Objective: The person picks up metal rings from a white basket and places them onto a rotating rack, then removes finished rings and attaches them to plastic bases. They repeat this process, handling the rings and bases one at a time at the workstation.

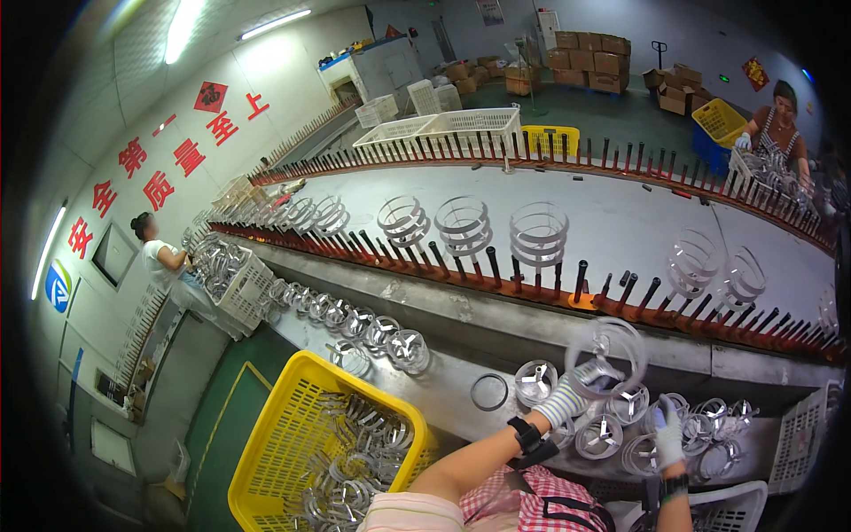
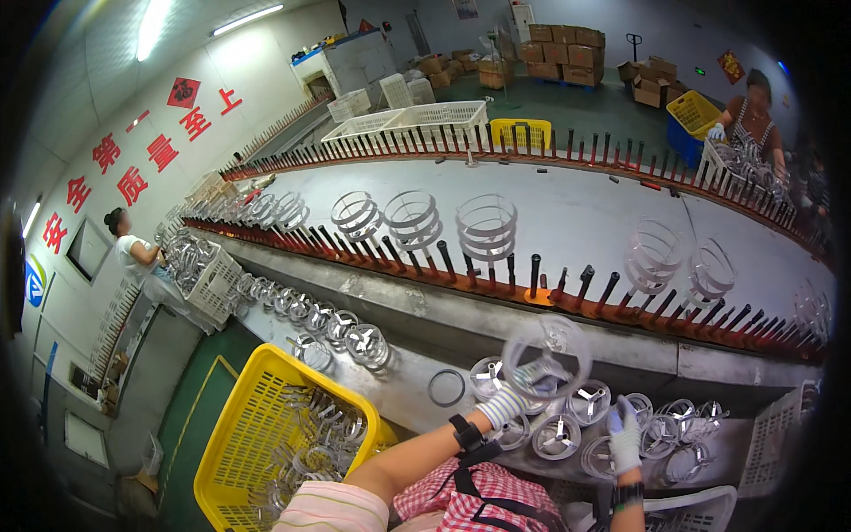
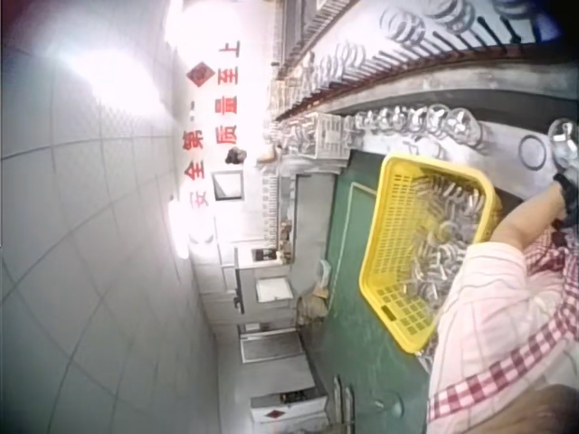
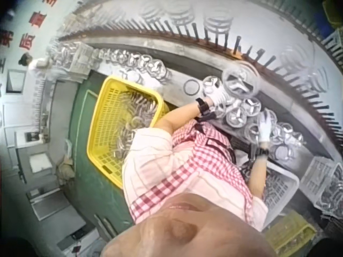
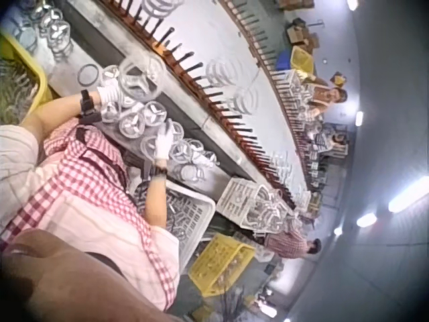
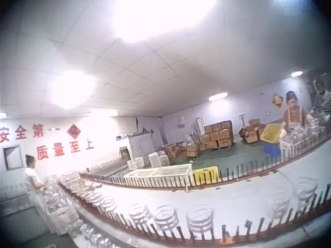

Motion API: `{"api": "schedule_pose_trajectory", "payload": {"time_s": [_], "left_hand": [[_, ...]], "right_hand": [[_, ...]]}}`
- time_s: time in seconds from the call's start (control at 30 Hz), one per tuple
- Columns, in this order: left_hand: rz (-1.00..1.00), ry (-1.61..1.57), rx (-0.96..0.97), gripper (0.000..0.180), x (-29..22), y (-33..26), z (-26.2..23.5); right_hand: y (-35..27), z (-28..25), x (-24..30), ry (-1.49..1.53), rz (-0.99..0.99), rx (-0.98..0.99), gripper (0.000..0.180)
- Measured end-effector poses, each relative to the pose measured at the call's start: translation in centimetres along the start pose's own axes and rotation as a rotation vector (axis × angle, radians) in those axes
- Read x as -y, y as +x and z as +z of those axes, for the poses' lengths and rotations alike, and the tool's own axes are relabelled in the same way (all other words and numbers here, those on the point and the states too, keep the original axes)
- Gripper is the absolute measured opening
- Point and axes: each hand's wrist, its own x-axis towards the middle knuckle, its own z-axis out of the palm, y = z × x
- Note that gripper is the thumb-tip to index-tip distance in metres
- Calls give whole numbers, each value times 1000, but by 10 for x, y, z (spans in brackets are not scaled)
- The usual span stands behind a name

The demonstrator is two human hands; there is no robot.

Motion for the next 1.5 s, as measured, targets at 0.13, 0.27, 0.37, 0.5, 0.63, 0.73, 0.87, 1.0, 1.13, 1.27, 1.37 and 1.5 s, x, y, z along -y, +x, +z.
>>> {"api": "schedule_pose_trajectory", "payload": {"time_s": [0.13, 0.27, 0.37, 0.5, 0.63, 0.73, 0.87, 1.0, 1.13, 1.27, 1.37, 1.5], "left_hand": [[-209, -26, -236, 33, 45, 13, -20], [-250, 143, -325, 34, 111, 41, -35], [-282, 730, 12, 33, 111, 70, -49], [-232, 988, 5, 32, 143, 87, -46], [-186, 654, -450, 34, 206, 78, -65], [-491, -403, -504, 29, 221, 91, -85], [-422, -410, -693, 21, 216, 104, -102], [-444, -692, -760, 24, 184, 105, -130], [-544, -699, -897, 31, 203, 87, -166], [-610, -747, -767, 29, 248, 72, -188], [-588, -633, -837, 28, 265, 69, -197], [-466, 334, -399, 31, 271, 75, -224]], "right_hand": [[31, 38, -7, -977, -418, -10, 46], [36, 53, -25, -817, -177, 177, 44], [29, 57, -22, -697, -188, -39, 42], [32, 61, -11, -718, -174, 12, 27], [39, 78, -10, -698, -202, -15, 27], [32, 80, 8, -672, -156, -135, 22], [21, 68, 8, -430, -210, -256, 15], [12, 45, 15, -304, -171, -409, 13], [6, 40, 31, 328, -39, -443, 7], [-1, 25, 40, 490, -67, -440, 12], [-12, 14, 47, 1047, 112, -292, 18], [-38, 4, 69, 1236, 275, -351, 20]]}}
